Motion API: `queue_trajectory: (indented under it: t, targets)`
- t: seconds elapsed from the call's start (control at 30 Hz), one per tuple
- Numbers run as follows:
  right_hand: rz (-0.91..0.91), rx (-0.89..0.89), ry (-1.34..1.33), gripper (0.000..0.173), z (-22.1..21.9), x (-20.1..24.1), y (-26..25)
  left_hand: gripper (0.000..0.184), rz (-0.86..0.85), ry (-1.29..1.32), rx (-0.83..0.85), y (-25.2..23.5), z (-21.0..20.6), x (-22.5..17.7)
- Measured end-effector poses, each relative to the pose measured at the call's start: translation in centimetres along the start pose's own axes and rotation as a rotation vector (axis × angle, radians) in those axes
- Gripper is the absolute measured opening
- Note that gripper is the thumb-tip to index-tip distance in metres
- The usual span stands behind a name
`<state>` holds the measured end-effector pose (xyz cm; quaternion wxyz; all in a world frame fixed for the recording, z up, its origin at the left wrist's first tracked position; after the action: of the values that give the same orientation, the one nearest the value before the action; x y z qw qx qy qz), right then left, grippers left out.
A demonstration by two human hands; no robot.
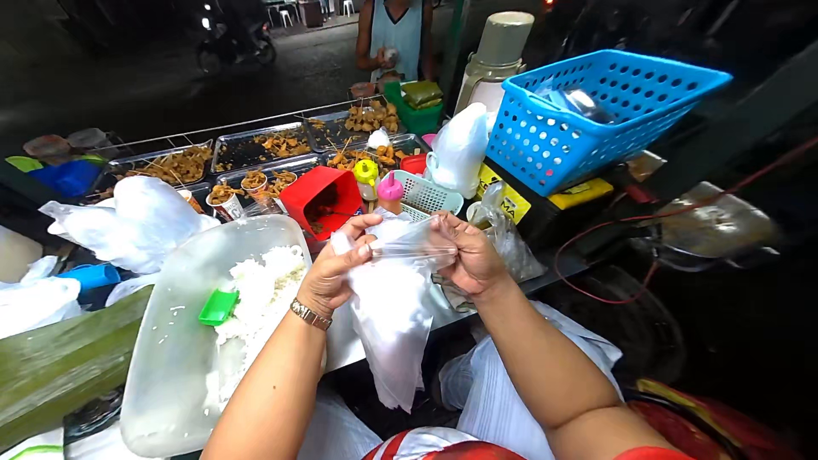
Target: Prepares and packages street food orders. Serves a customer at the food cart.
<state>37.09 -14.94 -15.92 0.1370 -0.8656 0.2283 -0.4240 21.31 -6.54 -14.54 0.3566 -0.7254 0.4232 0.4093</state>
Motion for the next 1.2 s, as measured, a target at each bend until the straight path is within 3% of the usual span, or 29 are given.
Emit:
queue_trajectory:
  t: [0.07, 0.1, 0.2, 0.27, 0.33, 0.43, 0.5, 0.6, 0.67, 0.77, 0.83, 0.93, 1.03, 1.1, 1.2]
  targets:
    - [0.037, 0.047, 0.082, 0.024, 0.0, 0.7, -0.2, 0.014, -0.005, -0.178, -0.101, 0.1, 0.2, -0.7]
    - [0.075, 0.047, 0.160, 0.024, 0.2, 1.2, -0.4, 0.011, 0.000, -0.327, -0.149, 0.1, 0.2, -1.0]
    - [0.153, 0.107, 0.395, 0.034, 0.8, 2.1, -1.0, 0.030, 0.026, -0.790, -0.332, -0.5, 0.2, -1.4]
    - [0.168, 0.069, 0.495, 0.041, 1.3, 1.8, -1.7, 0.047, 0.173, -0.741, -0.368, -0.9, 0.2, -0.5]
    - [0.178, -0.088, 0.591, 0.028, 2.3, 1.0, -2.5, 0.049, 0.333, -0.464, -0.462, -0.8, 0.9, 0.8]
    - [-0.052, -0.261, 0.849, 0.015, 5.4, -3.1, -3.1, 0.029, 0.556, -0.190, -0.695, -0.4, 2.9, 3.3]
    - [-0.284, -0.262, 0.984, 0.020, 8.0, -7.2, -2.4, 0.024, 0.722, -0.170, -0.773, -0.3, 4.3, 5.2]
    - [-0.505, -0.231, 1.015, 0.028, 10.3, -11.9, -0.5, 0.011, 0.872, -0.378, -0.790, -0.6, 4.5, 6.4]
    - [-0.545, -0.255, 0.942, 0.028, 10.5, -12.4, 0.1, 0.013, 0.925, -0.603, -0.769, -0.9, 4.8, 6.4]
    - [-0.569, -0.245, 0.833, 0.030, 10.1, -10.7, 0.0, 0.032, 0.848, -1.000, -0.780, -0.8, 6.1, 4.1]
    - [-0.507, -0.269, 0.864, 0.031, 9.5, -8.1, -0.6, 0.036, 0.674, -1.116, -0.843, -0.4, 6.4, 1.7]
    - [-0.162, -0.330, 1.007, 0.028, 7.1, -2.9, -1.8, 0.032, 0.352, -0.933, -0.887, 0.1, 5.4, -0.7]
    - [0.185, -0.144, 0.931, 0.019, 2.5, 0.3, -1.1, 0.023, 0.121, -0.674, -0.696, -0.2, 2.7, -1.3]
    - [0.170, 0.034, 0.892, 0.019, 0.0, 0.1, -0.4, 0.019, 0.060, -0.613, -0.626, -0.4, 1.4, -1.0]
    - [0.141, 0.110, 0.932, 0.012, -1.2, -0.7, 0.2, 0.014, 0.052, -0.552, -0.576, -0.5, 0.9, -0.5]
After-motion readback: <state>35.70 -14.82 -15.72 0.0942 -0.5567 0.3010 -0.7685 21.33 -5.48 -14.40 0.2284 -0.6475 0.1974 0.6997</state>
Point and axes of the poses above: each hand's wrist, its own y-axis away from the middle knuckle, its own z-axis out of the back of the hand, x = y × z, the point moved 6 cm from there along -y, towards the middle knuckle, and after that the axes turned 11 degrees about z, right-handed, at the moved point
